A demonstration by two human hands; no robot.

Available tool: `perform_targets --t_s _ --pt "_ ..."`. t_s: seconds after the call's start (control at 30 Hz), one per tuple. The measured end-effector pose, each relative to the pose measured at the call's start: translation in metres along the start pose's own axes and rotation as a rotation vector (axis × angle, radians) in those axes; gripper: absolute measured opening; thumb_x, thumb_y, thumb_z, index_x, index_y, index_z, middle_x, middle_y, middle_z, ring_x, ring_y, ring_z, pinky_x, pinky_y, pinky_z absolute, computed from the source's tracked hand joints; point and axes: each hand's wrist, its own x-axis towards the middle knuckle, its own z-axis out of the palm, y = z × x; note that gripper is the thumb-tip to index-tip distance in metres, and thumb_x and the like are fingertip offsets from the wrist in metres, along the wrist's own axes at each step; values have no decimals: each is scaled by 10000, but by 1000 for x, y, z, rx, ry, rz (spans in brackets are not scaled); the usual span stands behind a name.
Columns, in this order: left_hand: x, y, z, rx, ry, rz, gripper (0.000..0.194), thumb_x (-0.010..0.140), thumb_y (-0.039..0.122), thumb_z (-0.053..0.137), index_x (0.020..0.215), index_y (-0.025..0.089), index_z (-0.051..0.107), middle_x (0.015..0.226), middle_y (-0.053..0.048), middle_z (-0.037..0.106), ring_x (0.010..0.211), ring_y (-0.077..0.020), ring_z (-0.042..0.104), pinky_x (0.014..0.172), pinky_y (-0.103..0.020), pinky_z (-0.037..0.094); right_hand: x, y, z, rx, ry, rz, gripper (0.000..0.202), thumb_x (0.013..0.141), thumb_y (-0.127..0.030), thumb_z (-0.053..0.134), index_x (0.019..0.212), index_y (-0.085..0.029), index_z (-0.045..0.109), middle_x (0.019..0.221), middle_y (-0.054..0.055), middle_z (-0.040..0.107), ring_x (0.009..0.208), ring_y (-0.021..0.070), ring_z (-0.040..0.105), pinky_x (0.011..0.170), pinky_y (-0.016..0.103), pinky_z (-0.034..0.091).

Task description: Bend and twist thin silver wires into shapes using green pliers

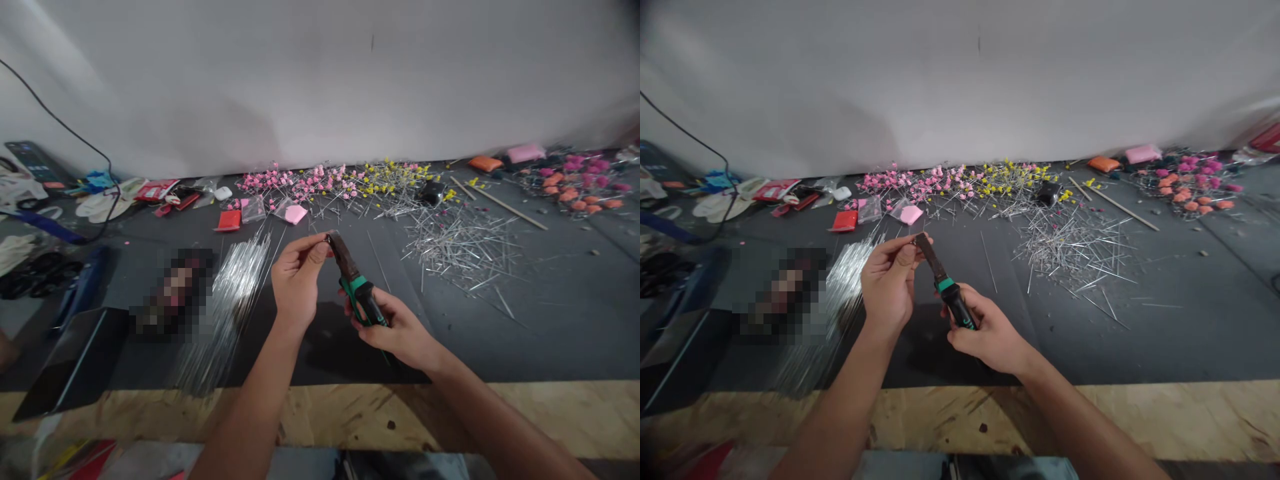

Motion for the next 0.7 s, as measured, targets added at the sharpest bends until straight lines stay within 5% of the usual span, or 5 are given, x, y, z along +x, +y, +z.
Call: perform_targets --t_s 0.47,0.7 --pt "4 -4 3 -150 21 -260 254 715 289 659 925 184 563 867 -39 665 770 -126 633 751 -289 498 6 5 -2 -27 47 -4 370 666 -65 539 1002 -213 584 784 -13 497 685 114 435 627 234 344" --pt "2 -2 5 -44 30 -51 146 722 235 651 861 193 639 901 -32 661 756 -100 613 740 -254 498 7 2 -3 -19 47 12 266 647 -95 569 892 -196 589 810 -3 543 716 127 473 648 244 364"
